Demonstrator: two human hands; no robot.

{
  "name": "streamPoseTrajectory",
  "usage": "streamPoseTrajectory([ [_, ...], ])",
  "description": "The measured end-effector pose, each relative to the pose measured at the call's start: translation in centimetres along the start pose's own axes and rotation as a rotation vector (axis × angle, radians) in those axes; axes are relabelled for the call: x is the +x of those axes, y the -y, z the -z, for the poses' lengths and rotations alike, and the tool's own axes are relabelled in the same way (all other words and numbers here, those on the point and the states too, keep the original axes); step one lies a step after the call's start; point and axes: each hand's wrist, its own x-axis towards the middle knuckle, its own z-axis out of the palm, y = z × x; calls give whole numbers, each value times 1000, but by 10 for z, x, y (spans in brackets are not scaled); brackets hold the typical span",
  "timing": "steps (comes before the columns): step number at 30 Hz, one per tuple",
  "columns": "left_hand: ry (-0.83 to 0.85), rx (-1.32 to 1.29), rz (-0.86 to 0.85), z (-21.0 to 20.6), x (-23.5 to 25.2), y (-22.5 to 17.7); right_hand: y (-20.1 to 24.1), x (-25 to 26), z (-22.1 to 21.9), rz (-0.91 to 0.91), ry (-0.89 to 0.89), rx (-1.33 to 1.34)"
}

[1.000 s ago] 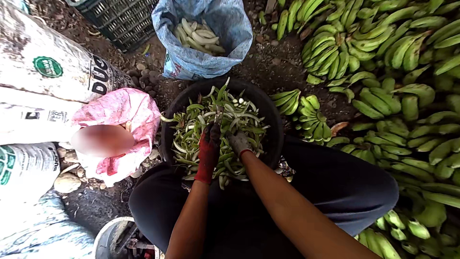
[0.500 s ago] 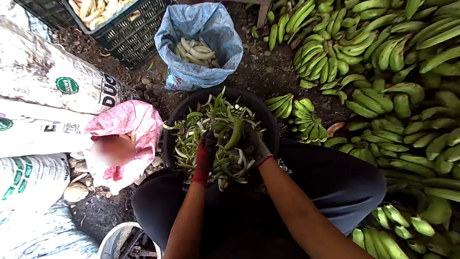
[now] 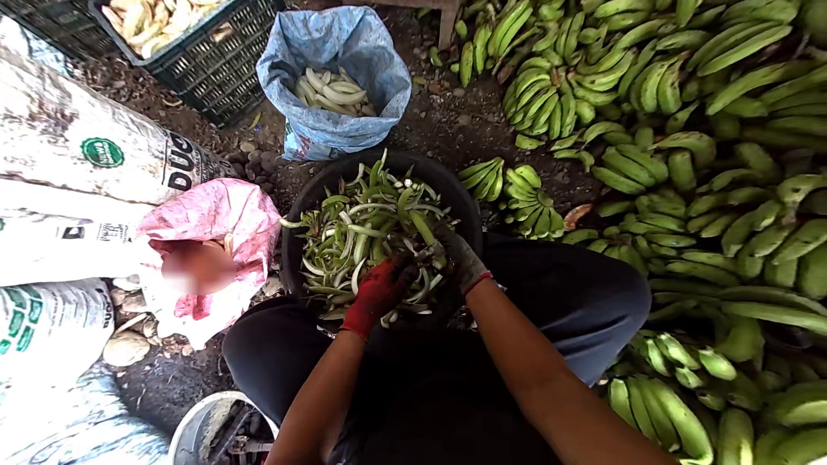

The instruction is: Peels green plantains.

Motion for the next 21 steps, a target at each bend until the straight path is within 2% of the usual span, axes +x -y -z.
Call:
streamPoseTrajectory([
  [4,27,45,-30,-1,-3,-5,2,-6,4,28,-43,-93],
  [10,-25,41,-7,-1,5,-3,7,-18,-4,71,-86,-193],
  [14,-215,182,116,-4,20,5,-8,-11,-18,151,-120,-141],
  [17,-413,246,254,0,31,16,-27,-17,-33,161,-111,-296],
  [19,-504,190,316,9,31,22,-33,-24,-37,177,-61,-441],
  [21,-510,64,312,19,24,18,-33,-22,-33,161,-31,-400],
])
